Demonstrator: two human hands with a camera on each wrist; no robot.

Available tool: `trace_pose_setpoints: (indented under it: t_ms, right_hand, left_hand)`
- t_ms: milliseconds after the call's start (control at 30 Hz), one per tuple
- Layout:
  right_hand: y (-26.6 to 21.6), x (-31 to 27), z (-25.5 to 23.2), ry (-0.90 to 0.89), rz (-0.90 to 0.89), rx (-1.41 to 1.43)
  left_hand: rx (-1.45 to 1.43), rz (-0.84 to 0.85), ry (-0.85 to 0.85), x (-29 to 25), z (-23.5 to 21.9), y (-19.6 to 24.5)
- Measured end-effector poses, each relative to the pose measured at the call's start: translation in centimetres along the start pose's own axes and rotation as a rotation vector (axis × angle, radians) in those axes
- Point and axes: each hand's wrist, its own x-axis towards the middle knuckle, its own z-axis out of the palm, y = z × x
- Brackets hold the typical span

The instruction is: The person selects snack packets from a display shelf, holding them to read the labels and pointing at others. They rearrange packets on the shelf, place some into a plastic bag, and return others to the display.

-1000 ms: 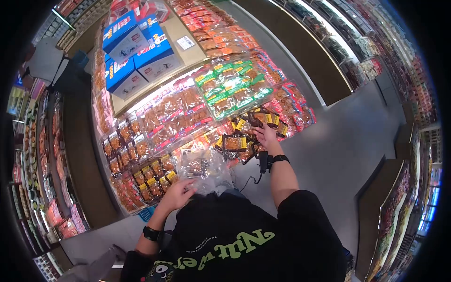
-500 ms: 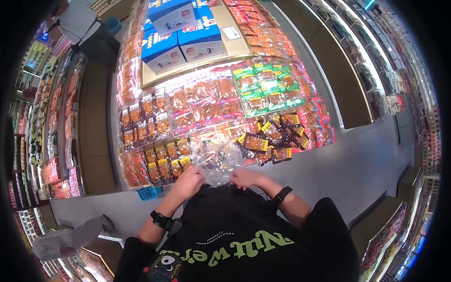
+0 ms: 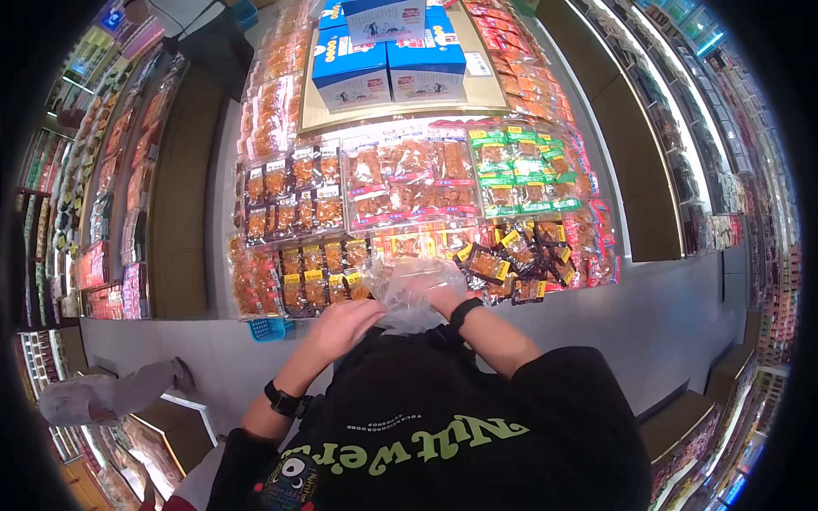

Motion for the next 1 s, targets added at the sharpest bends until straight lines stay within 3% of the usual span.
trace_pose_setpoints:
  t_ms: [33, 200, 267, 300, 333, 433, 500, 533, 600, 633, 700, 733, 767, 800, 833, 1000]
  right_hand:
    - [-1.4, 2.3, -1.0, -0.021, 0.023, -0.006]
    - [0.5, 2.9, 5.3, -0.061, 0.115, -0.084]
    - [0.6, 4.4, 7.2, 0.076, 0.103, -0.141]
    - [0.9, 5.6, 8.5, 0.159, 0.085, -0.147]
    - [2.0, 6.5, 10.2, 0.247, 0.060, -0.139]
    - [2.3, 10.4, 13.8, 0.442, -0.017, -0.075]
    - [1.1, 13.4, 8.6, 0.504, 0.000, -0.067]
    - [2.0, 13.4, 6.4, 0.517, 0.039, -0.070]
    - [3.1, 10.8, 3.2, 0.492, 0.140, -0.069]
    - [4.1, 13.3, 4.9, 0.483, 0.168, -0.169]
    - [6.6, 15.2, 8.2, 0.509, 0.182, -0.317]
    - [6.7, 15.9, 7.4, 0.572, 0.157, -0.357]
    - [1.1, 8.0, 0.7, 0.589, 0.159, -0.388]
    - [-4.9, -1.5, -4.8, 0.374, 0.144, -0.098]
    - [-0.7, 4.7, -0.7, 0.402, 0.111, -0.140]
    - [0.9, 8.4, 2.4, 0.408, 0.090, -0.155]
  left_hand:
    - [-0.027, 0.028, 0.020, 0.0, -0.2, 0.0]
    - [-0.086, 0.055, 0.017, -1.0, 1.1, -0.9]
    - [-0.094, -0.105, -0.078, -1.7, 0.1, -0.5]
    - [-0.149, -0.043, 0.029, -2.6, 1.2, -2.2]
    - [-0.132, -0.154, -0.010, -3.2, 0.2, -1.9]
    - [-0.207, -0.293, 0.140, -6.0, -1.9, -2.7]
    - [-0.274, -0.413, 0.317, -9.4, -0.8, -5.8]
    - [-0.255, -0.450, 0.419, -10.8, 0.1, -7.8]
    - [-0.513, -0.461, 0.512, -12.6, 0.0, -7.5]
    - [-0.460, -0.557, 0.433, -13.0, -1.4, -5.8]
    - [-0.579, -0.514, 0.542, -14.2, -0.2, -5.7]
    - [-0.592, -0.475, 0.580, -14.2, 0.1, -6.3]
    - [-0.598, -0.449, 0.607, -13.9, 0.3, -6.6]
    - [-0.566, -0.483, 0.608, -14.1, 0.3, -6.5]
    - [-0.532, -0.531, 0.603, -14.5, 0.2, -6.1]
    - [-0.453, -0.582, 0.543, -13.9, 0.0, -5.7]
